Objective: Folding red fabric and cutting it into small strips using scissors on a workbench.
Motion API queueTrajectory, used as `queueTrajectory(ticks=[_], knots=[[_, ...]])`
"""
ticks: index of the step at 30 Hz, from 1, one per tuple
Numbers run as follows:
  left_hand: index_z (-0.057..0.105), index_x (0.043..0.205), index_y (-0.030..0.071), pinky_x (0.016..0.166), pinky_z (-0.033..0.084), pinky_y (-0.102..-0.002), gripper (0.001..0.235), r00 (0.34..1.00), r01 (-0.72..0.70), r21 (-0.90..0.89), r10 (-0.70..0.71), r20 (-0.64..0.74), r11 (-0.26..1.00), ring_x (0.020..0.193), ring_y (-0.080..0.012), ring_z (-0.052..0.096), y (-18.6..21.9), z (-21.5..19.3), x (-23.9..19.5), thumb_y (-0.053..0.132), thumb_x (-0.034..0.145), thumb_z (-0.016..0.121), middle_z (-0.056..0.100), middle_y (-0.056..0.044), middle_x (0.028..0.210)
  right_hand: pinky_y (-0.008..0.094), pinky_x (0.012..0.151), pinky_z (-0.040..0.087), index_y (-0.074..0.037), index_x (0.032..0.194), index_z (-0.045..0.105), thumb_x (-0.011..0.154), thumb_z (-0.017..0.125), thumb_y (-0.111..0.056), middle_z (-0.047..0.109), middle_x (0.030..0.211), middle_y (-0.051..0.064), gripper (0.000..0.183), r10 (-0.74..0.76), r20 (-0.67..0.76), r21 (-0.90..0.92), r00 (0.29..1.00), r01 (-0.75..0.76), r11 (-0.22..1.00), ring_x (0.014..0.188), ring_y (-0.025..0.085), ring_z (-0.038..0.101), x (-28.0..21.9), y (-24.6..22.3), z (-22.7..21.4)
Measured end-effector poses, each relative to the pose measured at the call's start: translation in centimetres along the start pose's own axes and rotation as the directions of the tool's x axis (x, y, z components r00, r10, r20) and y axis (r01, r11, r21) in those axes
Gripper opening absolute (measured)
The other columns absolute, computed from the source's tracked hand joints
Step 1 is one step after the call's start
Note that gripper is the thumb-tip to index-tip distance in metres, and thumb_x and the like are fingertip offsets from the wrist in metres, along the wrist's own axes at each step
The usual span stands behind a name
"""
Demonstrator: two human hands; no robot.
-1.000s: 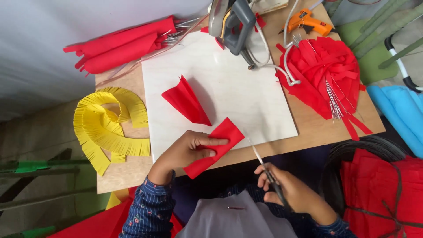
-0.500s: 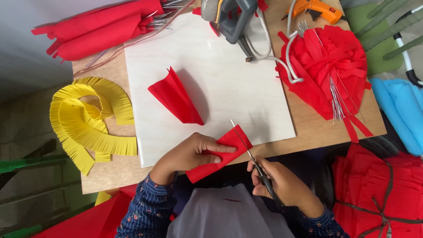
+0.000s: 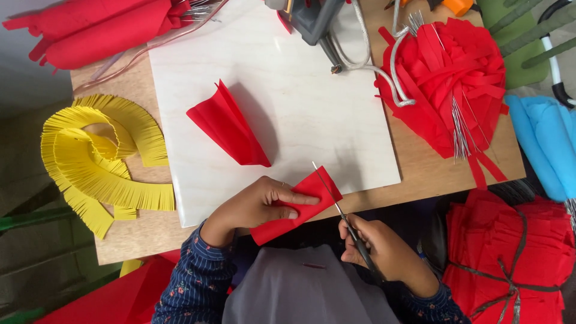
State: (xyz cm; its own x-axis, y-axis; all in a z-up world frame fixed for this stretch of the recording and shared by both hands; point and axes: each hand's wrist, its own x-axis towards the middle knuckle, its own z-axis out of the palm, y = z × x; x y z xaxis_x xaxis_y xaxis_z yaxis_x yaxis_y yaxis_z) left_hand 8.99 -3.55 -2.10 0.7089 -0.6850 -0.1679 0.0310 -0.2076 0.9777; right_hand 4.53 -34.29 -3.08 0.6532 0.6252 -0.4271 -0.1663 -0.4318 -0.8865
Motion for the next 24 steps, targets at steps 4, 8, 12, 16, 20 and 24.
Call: queueTrajectory(ticks=[4,8,12,16,20,24], knots=[[0.068,0.133,0.018,0.087,0.059,-0.026,0.044,1.000,0.001,-0.009,-0.001,0.005,1.000,0.115,-0.0147,0.071,-0.4,0.0,0.1,0.001,0.093,0.072,0.074,-0.003,0.129,0.025,0.058,0.047,-0.015,0.092,0.057,0.087,0.084,-0.020,0.057,0.063,-0.002,0.028,0.030,0.011,0.036,1.000,-0.030,0.999,0.057,0.007,0.055,-0.2,0.5,0.2],[0.068,0.133,0.018,0.089,0.059,-0.025,0.043,1.000,0.015,-0.022,-0.015,0.003,1.000,0.117,-0.0145,0.070,-0.6,-0.1,0.1,0.002,0.093,0.072,0.074,-0.004,0.130,0.026,0.053,0.047,-0.013,0.089,0.055,0.091,0.078,-0.029,0.059,0.059,-0.001,0.028,0.022,-0.003,0.072,1.000,-0.022,0.997,0.052,0.008,0.048,-0.4,0.5,0.4],[0.068,0.133,0.020,0.086,0.059,-0.024,0.044,1.000,0.017,-0.029,-0.017,0.008,0.999,0.110,-0.0117,0.070,-0.3,0.0,0.2,0.003,0.093,0.073,0.076,-0.003,0.126,0.025,0.063,0.062,-0.011,0.088,0.053,0.094,0.073,-0.030,0.053,0.053,0.002,0.028,0.057,0.019,0.158,0.998,-0.059,0.986,0.048,0.007,0.046,-0.7,0.4,0.5],[0.068,0.134,0.021,0.085,0.057,-0.023,0.044,1.000,0.021,-0.026,-0.020,0.011,0.999,0.110,-0.0095,0.068,-0.5,0.0,0.3,0.003,0.094,0.072,0.076,-0.002,0.126,0.025,0.052,0.048,-0.012,0.088,0.053,0.093,0.074,-0.035,0.055,0.053,0.002,0.031,0.041,0.009,0.124,0.999,-0.042,0.991,0.046,0.009,0.049,-0.7,1.0,0.5],[0.068,0.133,0.021,0.088,0.056,-0.024,0.043,0.999,0.037,-0.035,-0.036,0.009,0.999,0.113,-0.0100,0.067,-0.7,0.0,0.3,0.002,0.094,0.072,0.075,-0.002,0.129,0.025,0.048,0.043,-0.012,0.086,0.052,0.095,0.075,-0.026,0.055,0.049,0.002,0.029,0.072,0.008,0.103,0.997,-0.073,0.992,0.044,0.009,0.047,-0.7,0.9,0.5],[0.068,0.133,0.023,0.084,0.056,-0.023,0.045,0.999,0.037,-0.032,-0.037,0.003,0.999,0.108,-0.0082,0.067,-1.1,0.0,0.2,0.002,0.093,0.073,0.076,-0.001,0.126,0.026,0.043,0.040,-0.011,0.086,0.053,0.094,0.079,-0.022,0.057,0.048,0.003,0.030,0.125,0.014,0.116,0.992,-0.126,0.985,0.040,0.010,0.047,-0.5,1.3,0.6]])
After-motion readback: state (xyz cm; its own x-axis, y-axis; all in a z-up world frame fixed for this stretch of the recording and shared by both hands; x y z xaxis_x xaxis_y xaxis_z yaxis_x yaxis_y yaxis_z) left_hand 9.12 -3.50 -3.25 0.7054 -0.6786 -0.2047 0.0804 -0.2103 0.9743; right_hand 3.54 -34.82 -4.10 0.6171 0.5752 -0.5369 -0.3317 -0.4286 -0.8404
